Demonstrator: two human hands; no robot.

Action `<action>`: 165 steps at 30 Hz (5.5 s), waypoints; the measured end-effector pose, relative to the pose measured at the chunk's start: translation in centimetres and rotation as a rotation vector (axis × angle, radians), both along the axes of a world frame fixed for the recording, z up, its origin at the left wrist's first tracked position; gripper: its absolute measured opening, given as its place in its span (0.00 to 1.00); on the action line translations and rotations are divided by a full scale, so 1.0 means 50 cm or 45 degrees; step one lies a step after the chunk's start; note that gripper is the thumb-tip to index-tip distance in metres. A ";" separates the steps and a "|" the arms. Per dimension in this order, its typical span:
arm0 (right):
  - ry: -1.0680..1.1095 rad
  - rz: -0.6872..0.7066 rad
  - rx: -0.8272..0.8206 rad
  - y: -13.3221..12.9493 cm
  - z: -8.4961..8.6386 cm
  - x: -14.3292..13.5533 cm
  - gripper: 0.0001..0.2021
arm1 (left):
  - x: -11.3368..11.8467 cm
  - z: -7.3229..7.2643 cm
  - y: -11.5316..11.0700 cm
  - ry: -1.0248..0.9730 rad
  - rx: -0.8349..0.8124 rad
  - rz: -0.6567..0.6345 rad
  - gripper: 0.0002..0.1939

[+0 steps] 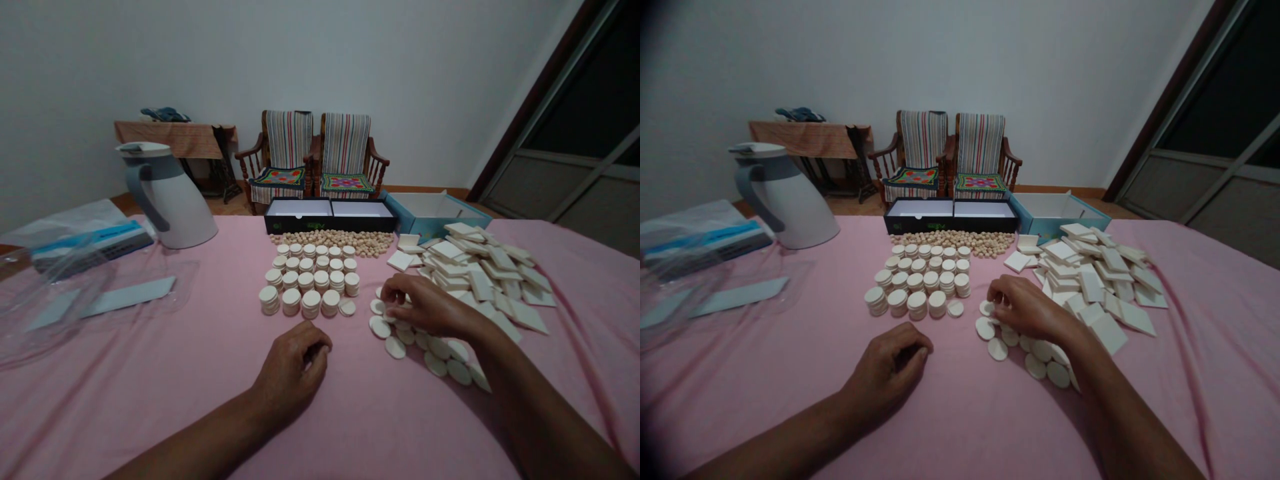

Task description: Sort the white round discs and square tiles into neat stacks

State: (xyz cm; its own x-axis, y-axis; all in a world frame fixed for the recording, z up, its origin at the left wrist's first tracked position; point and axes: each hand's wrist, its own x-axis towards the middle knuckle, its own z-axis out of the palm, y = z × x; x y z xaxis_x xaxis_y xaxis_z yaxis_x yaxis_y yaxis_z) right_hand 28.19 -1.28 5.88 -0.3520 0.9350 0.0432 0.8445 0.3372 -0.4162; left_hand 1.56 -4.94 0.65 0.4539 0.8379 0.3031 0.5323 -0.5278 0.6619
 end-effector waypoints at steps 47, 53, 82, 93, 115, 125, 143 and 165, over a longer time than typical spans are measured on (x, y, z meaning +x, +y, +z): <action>-0.306 -0.217 0.110 0.047 -0.074 -0.005 0.14 | 0.001 -0.001 0.002 0.007 0.020 0.001 0.09; -0.157 -0.205 0.231 0.036 -0.059 -0.016 0.13 | 0.001 -0.002 0.002 0.012 0.024 0.002 0.09; -0.126 0.090 0.017 0.012 -0.040 -0.019 0.12 | 0.001 -0.006 0.001 -0.148 0.001 0.144 0.07; -0.184 0.033 0.047 0.016 -0.058 -0.025 0.11 | -0.063 0.103 0.061 -0.508 0.193 0.472 0.09; 0.548 0.180 0.325 0.011 -0.083 -0.107 0.10 | -0.131 -0.032 0.227 -1.175 -0.232 0.772 0.14; 0.154 0.106 0.100 -0.009 -0.029 -0.052 0.09 | -0.132 -0.028 0.220 -1.157 -0.266 0.735 0.13; 0.218 0.014 0.265 -0.007 -0.035 -0.083 0.08 | -0.128 -0.027 0.219 -1.153 -0.274 0.730 0.12; 0.346 0.133 0.114 -0.020 -0.023 -0.100 0.17 | -0.125 -0.020 0.212 -1.133 -0.301 0.713 0.12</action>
